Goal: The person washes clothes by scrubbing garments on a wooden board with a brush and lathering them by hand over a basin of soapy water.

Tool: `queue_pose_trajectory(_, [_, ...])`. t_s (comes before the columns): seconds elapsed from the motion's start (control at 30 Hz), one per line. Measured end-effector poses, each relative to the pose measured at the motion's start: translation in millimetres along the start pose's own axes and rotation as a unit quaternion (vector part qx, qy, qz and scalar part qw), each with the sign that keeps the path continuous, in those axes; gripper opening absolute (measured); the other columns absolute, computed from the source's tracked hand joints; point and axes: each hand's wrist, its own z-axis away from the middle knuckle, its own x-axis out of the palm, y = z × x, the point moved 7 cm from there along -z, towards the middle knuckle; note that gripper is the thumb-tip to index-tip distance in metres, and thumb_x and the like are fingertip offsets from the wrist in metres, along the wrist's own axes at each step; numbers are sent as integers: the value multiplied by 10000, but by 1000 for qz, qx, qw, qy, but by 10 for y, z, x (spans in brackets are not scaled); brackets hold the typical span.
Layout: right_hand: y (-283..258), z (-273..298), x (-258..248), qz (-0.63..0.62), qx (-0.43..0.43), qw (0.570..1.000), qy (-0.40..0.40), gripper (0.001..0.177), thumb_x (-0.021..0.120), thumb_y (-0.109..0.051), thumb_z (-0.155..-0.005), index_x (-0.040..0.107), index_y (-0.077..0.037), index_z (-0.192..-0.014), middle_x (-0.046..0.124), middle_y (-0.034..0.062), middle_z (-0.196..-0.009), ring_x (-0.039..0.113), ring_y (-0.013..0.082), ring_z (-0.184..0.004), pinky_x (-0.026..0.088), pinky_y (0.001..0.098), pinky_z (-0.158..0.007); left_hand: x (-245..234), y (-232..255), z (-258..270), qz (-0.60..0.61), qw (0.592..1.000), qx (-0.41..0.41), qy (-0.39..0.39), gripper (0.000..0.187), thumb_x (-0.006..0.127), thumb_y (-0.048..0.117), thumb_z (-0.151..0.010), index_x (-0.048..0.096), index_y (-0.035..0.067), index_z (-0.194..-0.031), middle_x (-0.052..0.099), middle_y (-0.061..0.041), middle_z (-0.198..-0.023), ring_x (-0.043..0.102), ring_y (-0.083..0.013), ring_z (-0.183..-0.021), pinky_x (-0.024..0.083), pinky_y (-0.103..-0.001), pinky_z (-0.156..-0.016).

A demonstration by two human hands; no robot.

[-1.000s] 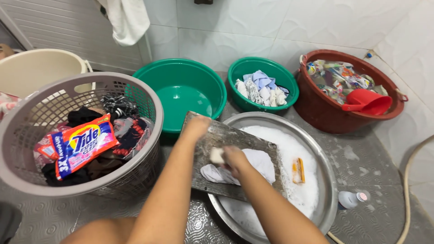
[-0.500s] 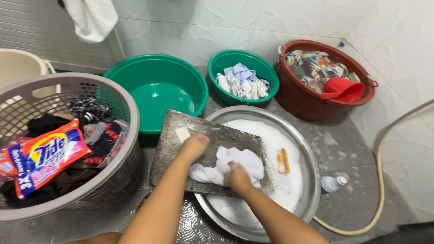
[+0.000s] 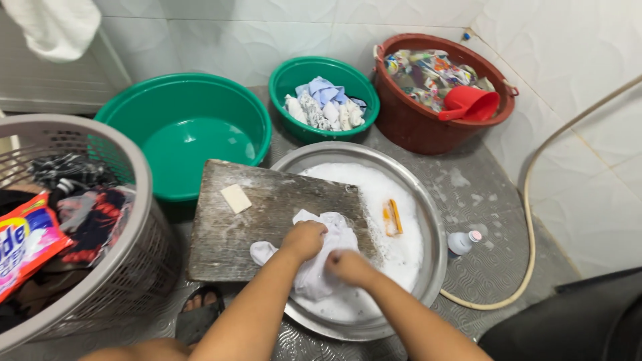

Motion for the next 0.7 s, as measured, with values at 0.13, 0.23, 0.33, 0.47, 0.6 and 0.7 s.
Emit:
queue_pose_trajectory(0.13, [117, -99, -597, 30, -35, 972, 229, 250, 630, -275, -914, 771, -106, -1033, 761, 159, -1003, 729, 303, -927, 561, 398, -857, -69, 131, -20, -21, 1000, -2, 4, 276, 567, 189, -921, 750, 193, -1127, 701, -71, -1211, 607, -320, -1158, 479, -457, -993])
queue_pose_trajectory(0.23, [301, -225, -641, -54, -52, 966, 247, 337, 635, -225, -925, 675, -82, -1227, 701, 207, -1180, 669, 329, -1101, 501, 388, -970, -86, 315, 9, -24, 998, 56, 1, 294, 582, 183, -873, 751, 184, -1113, 725, -42, -1197, 631, -291, -1154, 481, -447, -999])
queue_pose_trajectory(0.33, [349, -379, -519, -67, -80, 966, 237, 431, 650, -175, -917, 615, -83, -1337, 665, 226, -1245, 644, 347, -1162, 488, 374, -1013, 83, 381, 42, -104, 986, 50, -117, 301, 556, 226, -910, 735, 208, -1151, 700, -40, -1193, 595, -271, -1190, 454, -485, -988])
queue_pose_trajectory(0.47, [294, -374, -409, -40, -69, 977, 198, 518, 698, -128, -868, 584, -97, -1373, 637, 234, -1243, 615, 362, -1164, 480, 391, -998, 83, 317, -24, -76, 995, 12, -56, 413, 469, 165, -958, 647, 209, -1328, 662, -99, -1232, 605, -328, -1122, 478, -501, -949])
queue_pose_trajectory(0.6, [303, -332, -387, -112, 27, 983, 141, 364, 729, -181, -811, 637, -72, -1146, 722, 163, -1134, 708, 287, -1040, 548, 369, -905, 120, 341, -58, -120, 991, 46, -26, 505, 449, 132, -946, 604, 275, -1404, 604, -114, -1234, 542, -321, -1174, 438, -502, -952])
queue_pose_trajectory(0.7, [246, -322, -493, -151, -33, 976, 151, 245, 730, -170, -787, 662, -61, -996, 716, 145, -989, 701, 268, -919, 556, 369, -816, 129, 418, -88, -121, 990, 55, -52, 446, 520, 166, -931, 658, 310, -1330, 584, -74, -1276, 486, -275, -1251, 386, -488, -1015])
